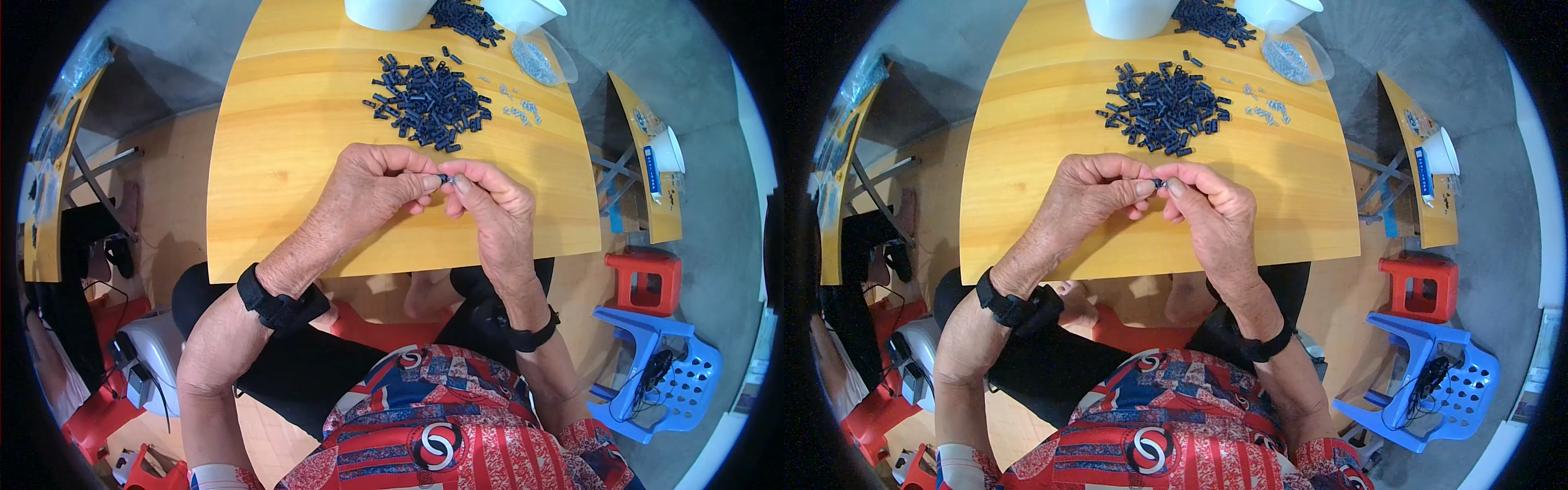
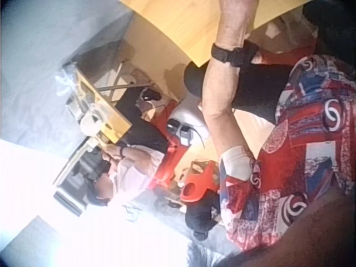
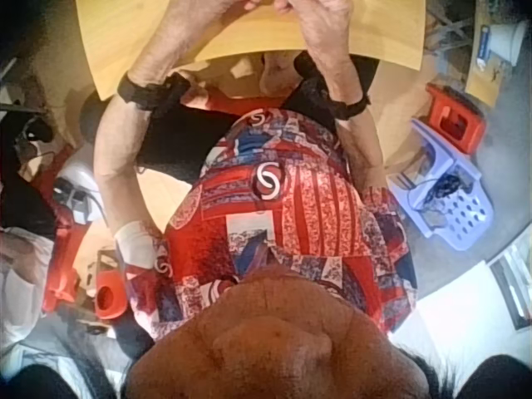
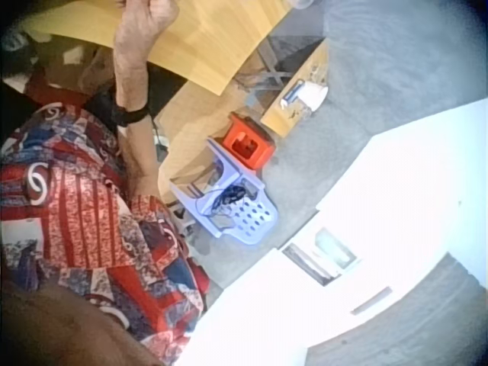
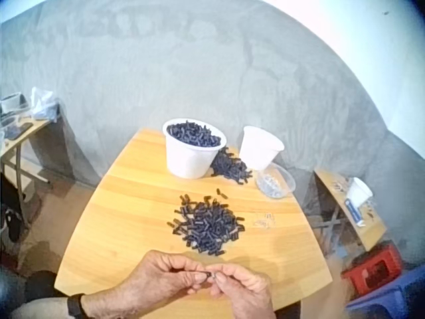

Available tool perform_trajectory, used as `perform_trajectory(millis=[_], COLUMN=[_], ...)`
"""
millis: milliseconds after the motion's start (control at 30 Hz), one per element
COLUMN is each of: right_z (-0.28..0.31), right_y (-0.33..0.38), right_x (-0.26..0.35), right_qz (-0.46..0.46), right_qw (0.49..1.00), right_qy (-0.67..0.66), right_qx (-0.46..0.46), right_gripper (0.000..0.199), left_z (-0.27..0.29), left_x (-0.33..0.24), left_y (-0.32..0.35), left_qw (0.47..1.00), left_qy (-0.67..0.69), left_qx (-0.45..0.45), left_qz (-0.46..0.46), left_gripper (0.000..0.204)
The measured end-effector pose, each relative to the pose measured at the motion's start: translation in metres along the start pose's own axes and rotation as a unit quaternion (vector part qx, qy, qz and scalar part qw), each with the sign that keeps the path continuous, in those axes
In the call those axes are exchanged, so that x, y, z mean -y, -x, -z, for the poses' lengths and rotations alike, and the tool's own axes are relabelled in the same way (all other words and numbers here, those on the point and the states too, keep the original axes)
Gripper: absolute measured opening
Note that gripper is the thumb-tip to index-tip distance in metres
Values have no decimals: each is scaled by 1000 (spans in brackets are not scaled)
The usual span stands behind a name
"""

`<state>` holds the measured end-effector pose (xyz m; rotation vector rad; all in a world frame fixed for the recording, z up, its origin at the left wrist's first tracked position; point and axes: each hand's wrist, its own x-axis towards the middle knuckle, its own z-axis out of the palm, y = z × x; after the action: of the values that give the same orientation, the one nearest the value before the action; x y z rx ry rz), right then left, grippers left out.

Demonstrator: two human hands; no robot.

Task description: Assembling small blue plastic pins with silver metal clips at a wooden table.

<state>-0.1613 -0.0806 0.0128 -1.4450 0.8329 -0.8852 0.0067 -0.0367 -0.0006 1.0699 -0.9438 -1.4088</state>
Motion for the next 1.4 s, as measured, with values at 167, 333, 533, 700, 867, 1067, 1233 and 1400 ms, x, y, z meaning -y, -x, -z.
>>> perform_trajectory(millis=[167,333,533,700,867,1067,1233,1400], right_z=[-1,4,3,-2,-3,-5,-5,0], right_y=[-4,-4,-5,-9,-12,-12,-13,-13], right_x=[5,6,11,18,20,17,17,14], right_qz=[35,39,108,178,172,178,120,41], right_qw=[997,990,961,925,919,914,936,980], right_qy=[70,130,253,334,352,362,329,189], right_qx=[14,27,37,44,49,46,37,45], right_gripper=[24,28,27,23,21,18,15,13], left_z=[1,0,-3,-4,-5,-9,-8,-5], left_x=[4,3,1,1,4,6,7,1], left_y=[0,2,3,3,3,3,1,2], left_qw=[1000,999,999,999,997,996,995,991], left_qy=[0,-29,-17,14,42,49,76,112], left_qx=[11,11,6,-2,-21,-34,-36,-42], left_qz=[-8,-9,26,45,68,59,48,61], left_gripper=[13,12,12,12,12,11,10,11])
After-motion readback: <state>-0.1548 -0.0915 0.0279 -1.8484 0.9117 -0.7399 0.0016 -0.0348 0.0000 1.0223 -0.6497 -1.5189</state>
